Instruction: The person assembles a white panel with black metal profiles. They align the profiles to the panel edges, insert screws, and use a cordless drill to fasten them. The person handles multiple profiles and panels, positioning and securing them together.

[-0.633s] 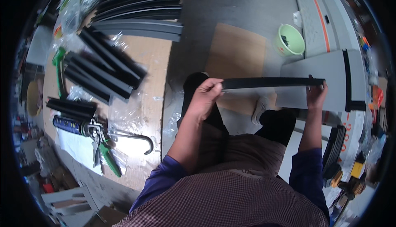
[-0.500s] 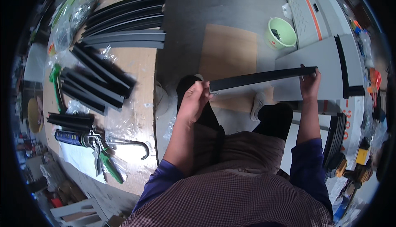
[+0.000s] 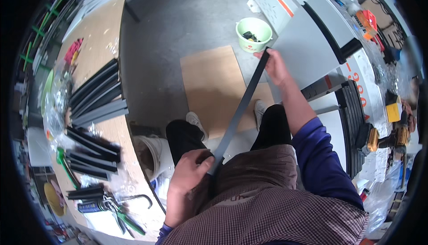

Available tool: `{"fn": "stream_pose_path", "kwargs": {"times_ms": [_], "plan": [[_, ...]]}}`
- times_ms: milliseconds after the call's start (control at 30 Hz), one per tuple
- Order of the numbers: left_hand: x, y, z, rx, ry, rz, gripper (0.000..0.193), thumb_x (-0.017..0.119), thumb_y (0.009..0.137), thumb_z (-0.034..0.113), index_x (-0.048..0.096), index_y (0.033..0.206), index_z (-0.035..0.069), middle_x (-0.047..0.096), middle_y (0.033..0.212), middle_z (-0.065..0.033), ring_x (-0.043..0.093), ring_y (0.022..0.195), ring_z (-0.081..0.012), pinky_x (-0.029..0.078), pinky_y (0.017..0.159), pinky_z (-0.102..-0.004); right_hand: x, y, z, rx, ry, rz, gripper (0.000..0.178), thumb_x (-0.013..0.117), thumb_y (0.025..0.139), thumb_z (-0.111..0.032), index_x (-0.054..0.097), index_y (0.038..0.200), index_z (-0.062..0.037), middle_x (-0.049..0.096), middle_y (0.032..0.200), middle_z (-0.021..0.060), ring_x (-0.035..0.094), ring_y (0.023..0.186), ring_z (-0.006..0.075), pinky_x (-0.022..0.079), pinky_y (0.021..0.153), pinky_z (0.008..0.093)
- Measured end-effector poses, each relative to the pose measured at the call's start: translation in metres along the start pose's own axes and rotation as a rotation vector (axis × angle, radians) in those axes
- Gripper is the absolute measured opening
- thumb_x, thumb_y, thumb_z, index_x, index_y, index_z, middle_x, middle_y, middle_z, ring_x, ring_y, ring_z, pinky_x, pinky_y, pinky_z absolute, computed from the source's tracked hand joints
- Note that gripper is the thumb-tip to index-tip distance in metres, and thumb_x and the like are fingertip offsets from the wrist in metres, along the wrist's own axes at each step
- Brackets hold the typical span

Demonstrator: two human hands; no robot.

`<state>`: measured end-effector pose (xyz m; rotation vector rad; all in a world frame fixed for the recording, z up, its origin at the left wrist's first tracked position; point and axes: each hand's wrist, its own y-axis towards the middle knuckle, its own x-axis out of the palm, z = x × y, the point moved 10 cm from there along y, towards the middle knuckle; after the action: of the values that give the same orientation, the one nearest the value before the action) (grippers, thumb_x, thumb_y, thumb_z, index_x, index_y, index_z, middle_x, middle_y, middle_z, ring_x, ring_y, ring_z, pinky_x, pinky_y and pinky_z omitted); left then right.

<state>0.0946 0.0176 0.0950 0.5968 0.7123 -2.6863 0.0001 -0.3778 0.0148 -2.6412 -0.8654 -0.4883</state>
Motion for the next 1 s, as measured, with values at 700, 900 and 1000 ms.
{"fn": "stream_pose_path", "kwargs": {"times_ms": [700,900,1000], "plan": [[0.073,0.129,0.082,-0.155,0.195,0.017,0.047,0.059,0.080,0.014,0.055,0.124,-0.002,0.067,0.095,-0.0267,0.065,0.092,-0.0420,0.051,0.081,-0.0436,0.014,0.018,0.013,0.045,-0.066,0.081,0.043,0.055,0.088,-0.040,0.056,0.108,-0.0026,0.064,0.109,0.0069,0.051,0.102,0.0167,0.038,0.094,0.0330],[0.070,0.137,0.078,-0.163,0.242,0.034,0.044,0.061,0.080,0.016,0.056,0.116,-0.009,0.066,0.090,-0.0275,0.066,0.090,-0.0410,0.052,0.079,-0.0439,0.015,0.023,0.011,0.054,-0.052,0.098,0.047,0.055,0.088,-0.042,0.056,0.110,-0.0006,0.062,0.107,0.0090,0.050,0.102,0.0172,0.036,0.096,0.0344],[0.067,0.136,0.075,-0.136,0.267,0.073,0.039,0.062,0.080,0.016,0.058,0.110,-0.008,0.065,0.085,-0.0238,0.066,0.082,-0.0367,0.051,0.073,-0.0419,0.020,0.020,0.015,0.092,-0.117,0.019,0.063,0.051,0.091,-0.052,0.054,0.124,0.0010,0.055,0.128,0.0149,0.047,0.119,0.0229,0.028,0.108,0.0373]]}}
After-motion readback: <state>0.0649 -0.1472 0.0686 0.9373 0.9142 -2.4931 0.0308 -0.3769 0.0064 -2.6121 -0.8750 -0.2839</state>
